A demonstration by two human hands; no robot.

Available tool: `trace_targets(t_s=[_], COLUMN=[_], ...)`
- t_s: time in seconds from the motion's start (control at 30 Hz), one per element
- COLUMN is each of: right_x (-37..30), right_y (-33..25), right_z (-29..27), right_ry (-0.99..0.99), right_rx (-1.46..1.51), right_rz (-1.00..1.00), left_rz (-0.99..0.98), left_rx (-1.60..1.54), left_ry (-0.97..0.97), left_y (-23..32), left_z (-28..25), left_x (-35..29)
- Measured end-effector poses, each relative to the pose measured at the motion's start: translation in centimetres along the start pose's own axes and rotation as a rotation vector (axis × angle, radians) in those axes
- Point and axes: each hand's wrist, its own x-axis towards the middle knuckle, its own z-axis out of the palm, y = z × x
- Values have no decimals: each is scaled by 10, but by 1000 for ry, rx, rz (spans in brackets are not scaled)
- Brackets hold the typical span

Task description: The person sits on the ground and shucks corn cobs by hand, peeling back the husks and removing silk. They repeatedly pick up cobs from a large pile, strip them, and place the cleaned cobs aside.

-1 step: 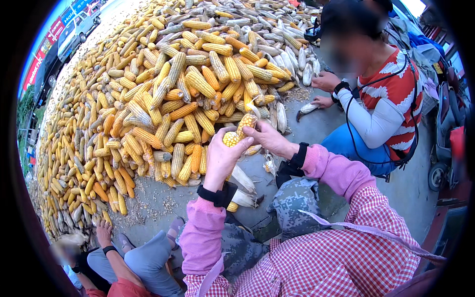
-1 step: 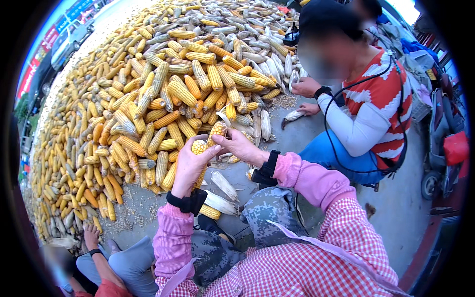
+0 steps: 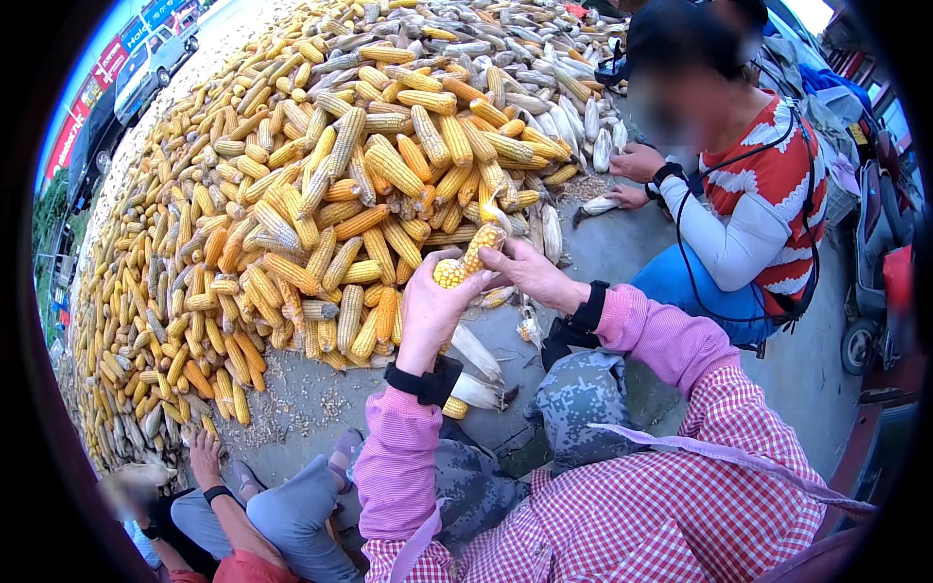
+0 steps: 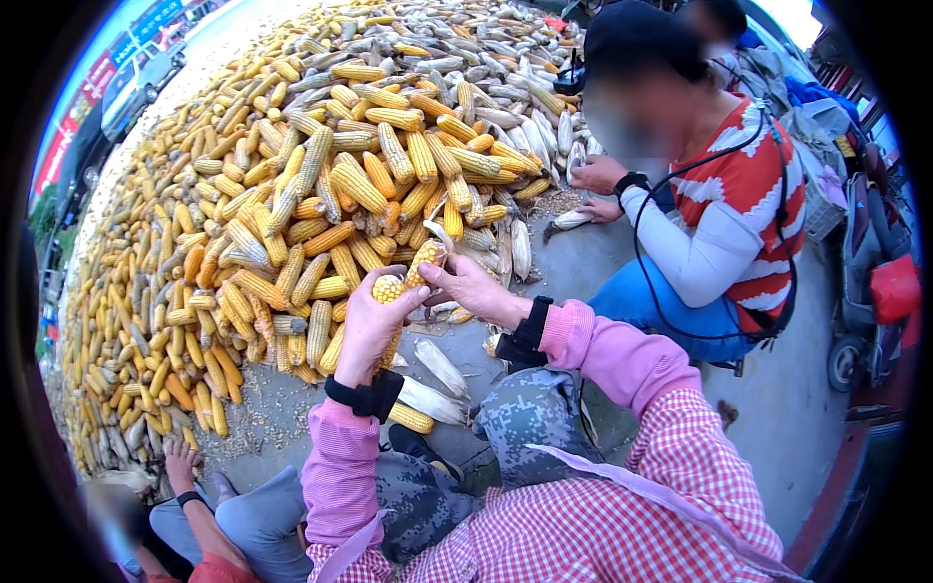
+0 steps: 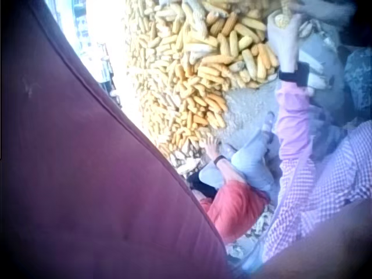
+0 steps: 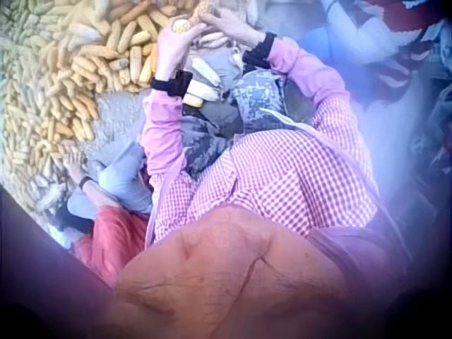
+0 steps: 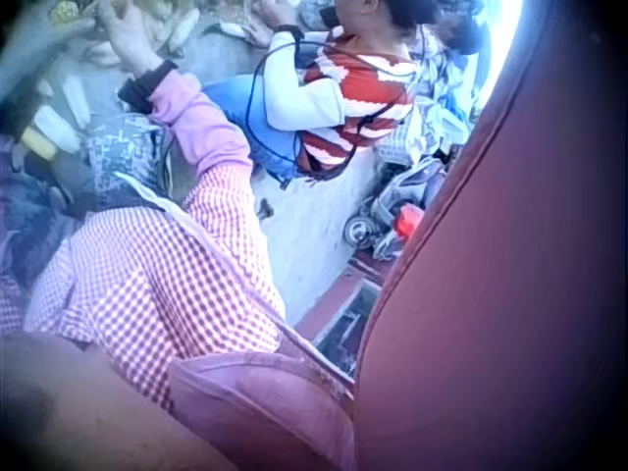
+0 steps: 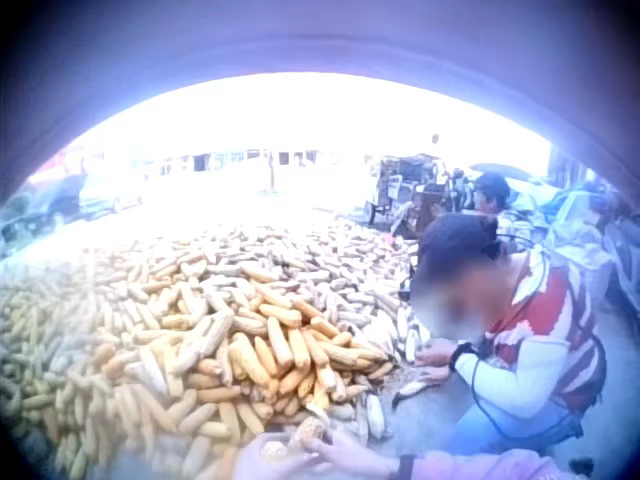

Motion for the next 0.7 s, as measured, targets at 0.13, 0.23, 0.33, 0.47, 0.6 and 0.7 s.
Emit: trace_targets(t_s=[0.13,0.23,0.33,0.47,0.6,0.7], right_x=[-20,-24,-20,-16,-17,-12], right_y=[-31,-43,-57,-58,-67,-65], right_z=[12,2,-14,-19,-6,-2], right_ry=[-41,-158,-183,-67,-56,-6], right_rx=[-54,-176,-394,-495,-402,-534], right_rz=[-24,-8,58,-83,-175,-348], left_rz=[-63,-53,-22,-91,-167,-137], left_rx=[-256,-332,-268,-242,-364,-436], left_ry=[-104,-71,4,33,-13,-21], left_y=[14,20,38,39,39,34], left_z=[-8,-8,-15,-24,-23,-23], left_x=[-2,-10,-13,-18,-16,-13])
